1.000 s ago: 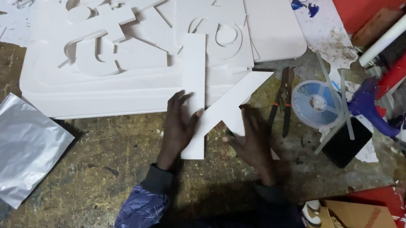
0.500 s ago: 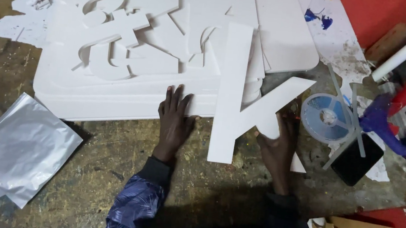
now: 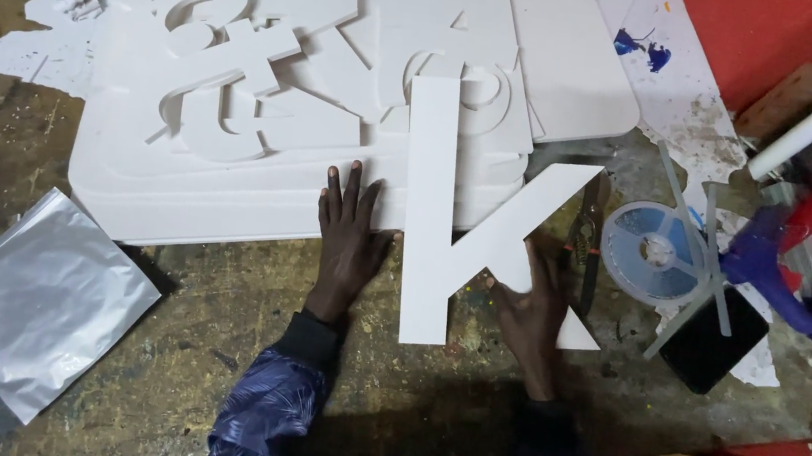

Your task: The person handles a white foam letter K, then unspools an LED strip from a reel and presses it along the inner edges of the letter. The person aligns and smooths the strip along the vertical and diagonal arms of the K, leaving the strip attached to the letter.

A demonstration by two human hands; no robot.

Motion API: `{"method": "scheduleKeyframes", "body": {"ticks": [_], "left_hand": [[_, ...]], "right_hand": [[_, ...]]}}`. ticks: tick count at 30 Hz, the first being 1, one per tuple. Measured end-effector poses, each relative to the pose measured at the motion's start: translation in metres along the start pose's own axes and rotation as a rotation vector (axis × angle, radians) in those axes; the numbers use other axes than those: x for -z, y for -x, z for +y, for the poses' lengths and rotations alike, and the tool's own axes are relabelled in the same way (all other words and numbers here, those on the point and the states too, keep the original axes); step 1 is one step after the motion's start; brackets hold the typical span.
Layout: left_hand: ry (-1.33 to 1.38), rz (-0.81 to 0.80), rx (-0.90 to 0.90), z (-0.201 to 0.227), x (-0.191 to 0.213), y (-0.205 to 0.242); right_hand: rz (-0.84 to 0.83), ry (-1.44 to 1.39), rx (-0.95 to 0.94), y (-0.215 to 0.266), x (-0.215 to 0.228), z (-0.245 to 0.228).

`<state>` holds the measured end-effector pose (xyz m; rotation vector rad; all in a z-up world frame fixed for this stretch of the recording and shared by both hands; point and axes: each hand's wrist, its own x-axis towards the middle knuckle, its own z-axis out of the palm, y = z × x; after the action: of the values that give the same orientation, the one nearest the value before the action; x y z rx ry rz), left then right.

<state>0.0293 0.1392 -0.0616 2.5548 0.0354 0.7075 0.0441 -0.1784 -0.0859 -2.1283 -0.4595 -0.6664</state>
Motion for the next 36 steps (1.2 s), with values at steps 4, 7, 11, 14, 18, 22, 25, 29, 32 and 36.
{"method": "scheduleKeyframes", "body": {"ticks": [4,7,11,14,18,22,25,29,32,36], "left_hand": [[-0.008,-0.032,0.028,-0.004,-0.004,0.002],[-0.03,-0.044,0.044,-0.005,-0.004,-0.002],[0.027,-0.037,0.057,-0.013,-0.017,0.006],[0.165,-0.024,0.056,-0.015,-0.006,-0.001],[0.457,0.082,0.09,-0.041,0.006,0.02],[1.087,0.441,0.321,-0.002,0.055,0.016],[1.434,0.692,0.81,0.021,0.113,0.011],[0.871,0.515,0.727,-0.051,0.104,0.06],[0.6,0.344,0.796,-0.086,0.094,0.087],[0.46,-0.043,0.663,-0.027,0.143,0.094]], "right_hand": [[0.014,0.065,0.034,-0.001,-0.004,0.006],[0.005,0.012,0.049,-0.007,-0.008,-0.002],[-0.086,0.0,0.089,0.003,-0.015,0.003],[-0.223,-0.074,0.098,-0.001,-0.01,0.008],[-0.501,-0.217,0.02,-0.019,0.024,-0.013],[-0.578,-0.219,0.002,-0.022,0.02,-0.003],[-0.66,-0.162,0.078,-0.04,0.013,-0.019],[-0.709,-0.047,0.204,-0.039,0.002,-0.022],[-0.71,0.031,0.314,-0.045,-0.004,-0.006],[-0.734,0.324,0.295,-0.052,0.013,-0.024]]}}
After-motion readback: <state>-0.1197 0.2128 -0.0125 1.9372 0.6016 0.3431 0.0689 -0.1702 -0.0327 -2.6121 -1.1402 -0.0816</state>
